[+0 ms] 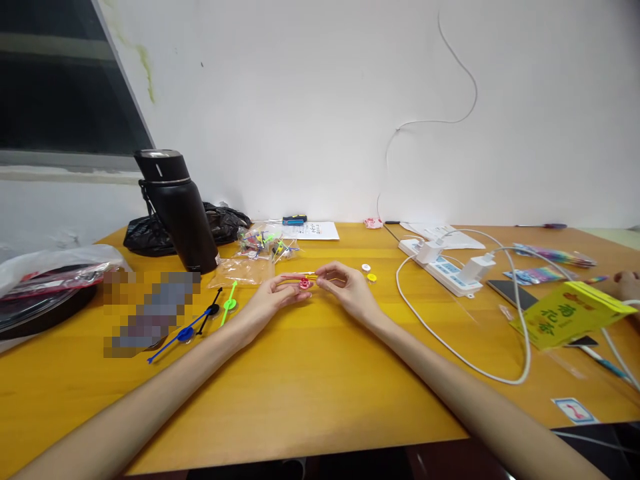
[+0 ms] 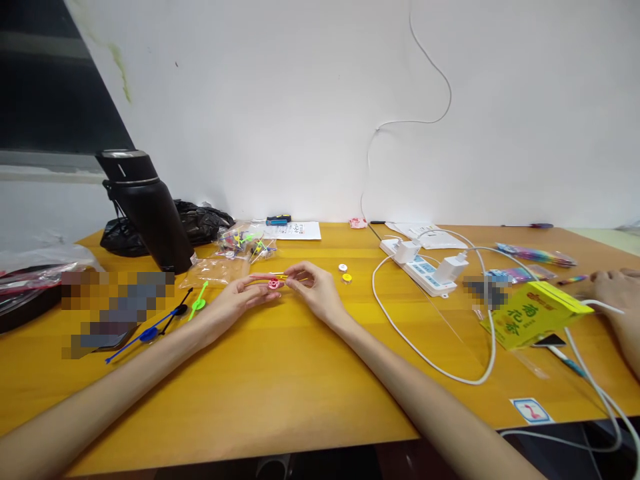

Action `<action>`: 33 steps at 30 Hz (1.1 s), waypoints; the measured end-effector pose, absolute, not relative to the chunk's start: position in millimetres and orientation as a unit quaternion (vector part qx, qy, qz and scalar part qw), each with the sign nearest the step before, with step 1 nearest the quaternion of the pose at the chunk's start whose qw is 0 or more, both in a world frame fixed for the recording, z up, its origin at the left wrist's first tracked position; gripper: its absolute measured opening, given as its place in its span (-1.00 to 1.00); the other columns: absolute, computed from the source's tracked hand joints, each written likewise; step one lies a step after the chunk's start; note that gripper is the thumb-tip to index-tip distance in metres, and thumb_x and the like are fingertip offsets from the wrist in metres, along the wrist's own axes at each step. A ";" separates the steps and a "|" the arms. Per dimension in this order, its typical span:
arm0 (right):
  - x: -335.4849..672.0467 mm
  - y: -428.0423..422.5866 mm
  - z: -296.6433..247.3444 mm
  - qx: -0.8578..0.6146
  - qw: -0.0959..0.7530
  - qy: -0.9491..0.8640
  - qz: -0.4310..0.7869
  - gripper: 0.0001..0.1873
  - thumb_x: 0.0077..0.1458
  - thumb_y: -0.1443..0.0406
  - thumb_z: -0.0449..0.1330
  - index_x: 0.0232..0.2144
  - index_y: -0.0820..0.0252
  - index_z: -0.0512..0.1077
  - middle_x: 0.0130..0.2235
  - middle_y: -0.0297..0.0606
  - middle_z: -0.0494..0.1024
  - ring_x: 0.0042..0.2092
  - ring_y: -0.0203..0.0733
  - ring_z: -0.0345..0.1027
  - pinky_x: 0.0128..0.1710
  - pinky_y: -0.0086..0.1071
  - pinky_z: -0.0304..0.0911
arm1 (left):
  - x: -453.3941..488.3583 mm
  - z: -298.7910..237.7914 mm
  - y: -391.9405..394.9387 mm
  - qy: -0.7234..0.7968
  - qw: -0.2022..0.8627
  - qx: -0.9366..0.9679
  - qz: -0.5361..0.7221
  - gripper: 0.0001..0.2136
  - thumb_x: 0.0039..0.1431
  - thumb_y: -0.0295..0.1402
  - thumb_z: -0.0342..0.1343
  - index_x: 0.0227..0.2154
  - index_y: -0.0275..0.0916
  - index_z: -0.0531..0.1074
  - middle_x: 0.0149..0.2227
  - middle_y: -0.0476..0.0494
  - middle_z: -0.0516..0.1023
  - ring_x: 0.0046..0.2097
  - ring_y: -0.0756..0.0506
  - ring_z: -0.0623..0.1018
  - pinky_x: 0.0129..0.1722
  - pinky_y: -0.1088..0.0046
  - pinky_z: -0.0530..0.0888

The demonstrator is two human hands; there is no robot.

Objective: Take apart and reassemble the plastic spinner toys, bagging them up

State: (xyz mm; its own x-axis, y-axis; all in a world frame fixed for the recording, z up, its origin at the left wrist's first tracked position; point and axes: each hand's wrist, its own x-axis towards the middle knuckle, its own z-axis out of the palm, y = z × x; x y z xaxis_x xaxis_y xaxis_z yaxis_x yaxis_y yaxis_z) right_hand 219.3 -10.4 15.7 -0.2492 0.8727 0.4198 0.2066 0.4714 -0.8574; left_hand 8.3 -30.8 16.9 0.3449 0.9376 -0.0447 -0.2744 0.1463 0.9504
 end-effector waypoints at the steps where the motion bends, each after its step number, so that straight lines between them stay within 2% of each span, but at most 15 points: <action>1: 219.4 -10.0 15.7 -0.378 0.479 -0.710 0.352 -0.77 0.14 0.16 0.31 -0.21 0.17 0.52 -0.19 -0.20 0.60 -0.13 -0.16 0.50 -0.06 -0.27 0.42 | 8.1 16.4 -30.1 0.349 0.671 0.474 0.451 -0.67 0.17 -0.33 0.30 -0.02 -0.30 0.51 0.05 -0.30 0.62 -0.01 -0.16 0.65 0.27 0.19 0.39; 5: 220.1 -8.6 15.6 -0.365 0.477 -0.707 0.374 -0.72 0.09 0.19 0.35 -0.17 0.18 0.52 -0.22 -0.22 0.60 -0.18 -0.18 0.51 -0.06 -0.27 0.43 | 7.4 13.5 -27.7 0.349 0.668 0.478 0.451 -0.66 0.17 -0.32 0.31 -0.01 -0.31 0.52 0.07 -0.29 0.61 0.01 -0.16 0.65 0.27 0.20 0.39; 8: 220.6 -9.2 17.4 -0.374 0.471 -0.711 0.366 -0.73 0.10 0.22 0.35 -0.14 0.16 0.53 -0.15 -0.19 0.62 -0.18 -0.19 0.52 -0.04 -0.26 0.43 | 7.4 12.4 -27.3 0.350 0.666 0.483 0.448 -0.66 0.18 -0.31 0.29 0.00 -0.29 0.53 0.07 -0.29 0.61 0.00 -0.15 0.65 0.27 0.20 0.40; 13: 219.8 -11.8 22.1 -0.364 0.471 -0.718 0.361 -0.80 0.14 0.22 0.31 -0.20 0.17 0.55 -0.15 -0.19 0.64 -0.12 -0.16 0.54 0.02 -0.23 0.41 | 7.1 11.5 -26.8 0.356 0.665 0.481 0.447 -0.67 0.18 -0.32 0.29 -0.01 -0.30 0.55 0.08 -0.29 0.61 0.01 -0.15 0.65 0.27 0.22 0.40; 18: 219.5 -12.5 24.0 -0.365 0.492 -0.712 0.343 -0.83 0.15 0.20 0.31 -0.25 0.17 0.55 -0.20 -0.20 0.64 -0.14 -0.16 0.53 -0.02 -0.25 0.42 | 4.9 10.2 -25.1 0.362 0.662 0.473 0.454 -0.67 0.19 -0.34 0.28 0.01 -0.28 0.54 0.06 -0.28 0.62 0.04 -0.17 0.63 0.27 0.23 0.39; 25: 220.8 -14.5 23.4 -0.365 0.467 -0.741 0.316 -0.85 0.17 0.21 0.28 -0.27 0.15 0.57 -0.21 -0.23 0.65 -0.16 -0.15 0.54 -0.04 -0.23 0.42 | 4.2 12.5 -26.1 0.364 0.651 0.486 0.455 -0.64 0.18 -0.27 0.29 0.01 -0.27 0.52 0.09 -0.29 0.60 0.06 -0.18 0.62 0.27 0.19 0.39; 33: 219.0 -16.7 26.1 -0.373 0.459 -0.740 0.321 -0.90 0.16 0.28 0.28 -0.27 0.15 0.57 -0.23 -0.25 0.66 -0.18 -0.16 0.55 -0.08 -0.27 0.42 | 5.4 19.5 -26.7 0.391 0.549 0.573 0.466 -0.61 0.13 -0.28 0.30 0.03 -0.23 0.50 -0.04 -0.24 0.67 -0.01 -0.19 0.65 0.18 0.16 0.45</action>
